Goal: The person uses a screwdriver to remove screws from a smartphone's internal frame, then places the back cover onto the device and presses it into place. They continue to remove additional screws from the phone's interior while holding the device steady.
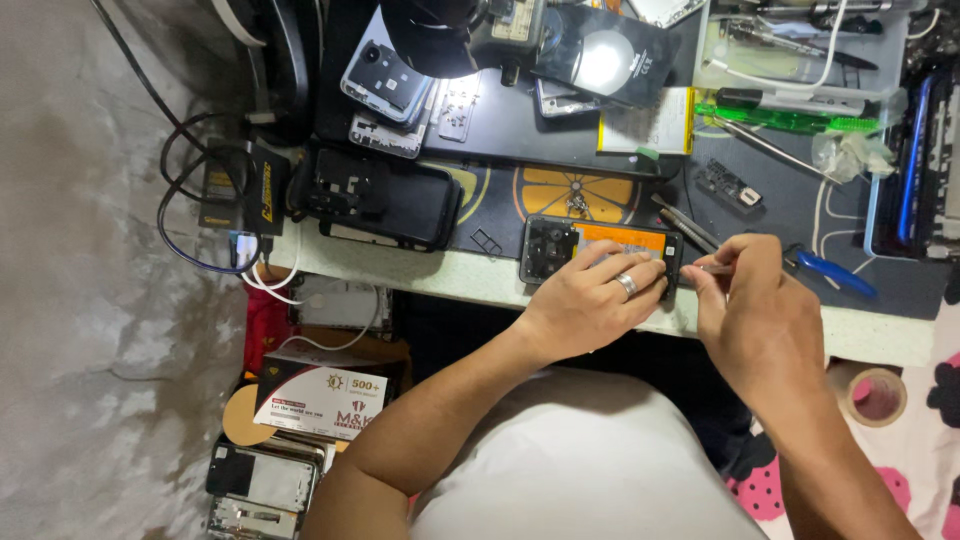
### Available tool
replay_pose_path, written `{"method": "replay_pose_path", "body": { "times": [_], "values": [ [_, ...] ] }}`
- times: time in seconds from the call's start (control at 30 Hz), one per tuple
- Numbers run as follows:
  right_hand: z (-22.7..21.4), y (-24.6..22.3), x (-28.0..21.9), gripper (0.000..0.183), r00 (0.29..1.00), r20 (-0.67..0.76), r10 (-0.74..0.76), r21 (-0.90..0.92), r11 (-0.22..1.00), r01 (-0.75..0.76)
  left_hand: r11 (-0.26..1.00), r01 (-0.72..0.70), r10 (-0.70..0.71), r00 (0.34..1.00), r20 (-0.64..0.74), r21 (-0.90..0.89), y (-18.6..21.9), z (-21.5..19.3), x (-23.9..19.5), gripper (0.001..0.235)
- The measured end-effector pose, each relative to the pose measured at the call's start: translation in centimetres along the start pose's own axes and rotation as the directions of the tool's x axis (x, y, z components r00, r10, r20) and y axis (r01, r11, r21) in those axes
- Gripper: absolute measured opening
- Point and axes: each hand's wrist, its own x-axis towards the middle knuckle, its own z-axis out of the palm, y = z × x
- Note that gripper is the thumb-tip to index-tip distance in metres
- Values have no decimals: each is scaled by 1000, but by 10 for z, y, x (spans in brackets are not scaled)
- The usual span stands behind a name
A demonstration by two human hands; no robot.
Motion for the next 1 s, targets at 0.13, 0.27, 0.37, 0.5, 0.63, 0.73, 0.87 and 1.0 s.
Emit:
{"method": "replay_pose_path", "body": {
  "times": [0.13,0.27,0.37,0.5,0.63,0.73,0.87,1.0],
  "values": [
    [2,-6,-1,35,990,-38,-136,-5,991,136,999,-14,14,1000,-10,29,0,0,-2,26],
    [5,-5,-3,31,1000,-5,-5,27,1000,5,1000,0,0,1000,8,19,1,0,-3,26],
    [7,-4,-4,34,999,-33,-8,70,998,10,994,47,-49,999,-16,-96,1,-2,0,29],
    [4,-1,-7,39,998,-40,-51,88,995,55,926,132,-173,981,-86,-353,-5,-13,1,23],
    [-5,3,-16,40,987,-161,20,234,972,19,949,300,-311,943,-122,-97,-42,-30,-2,16],
    [-9,8,-20,41,971,-241,-9,283,956,79,939,345,-344,937,-61,4,-63,-36,2,13],
    [-4,16,-26,42,973,-220,68,362,932,17,964,247,-252,966,49,98,-75,-38,9,14],
    [3,25,-29,43,974,-223,31,363,930,54,955,223,-258,949,179,195,-83,-34,15,9]
  ]
}}
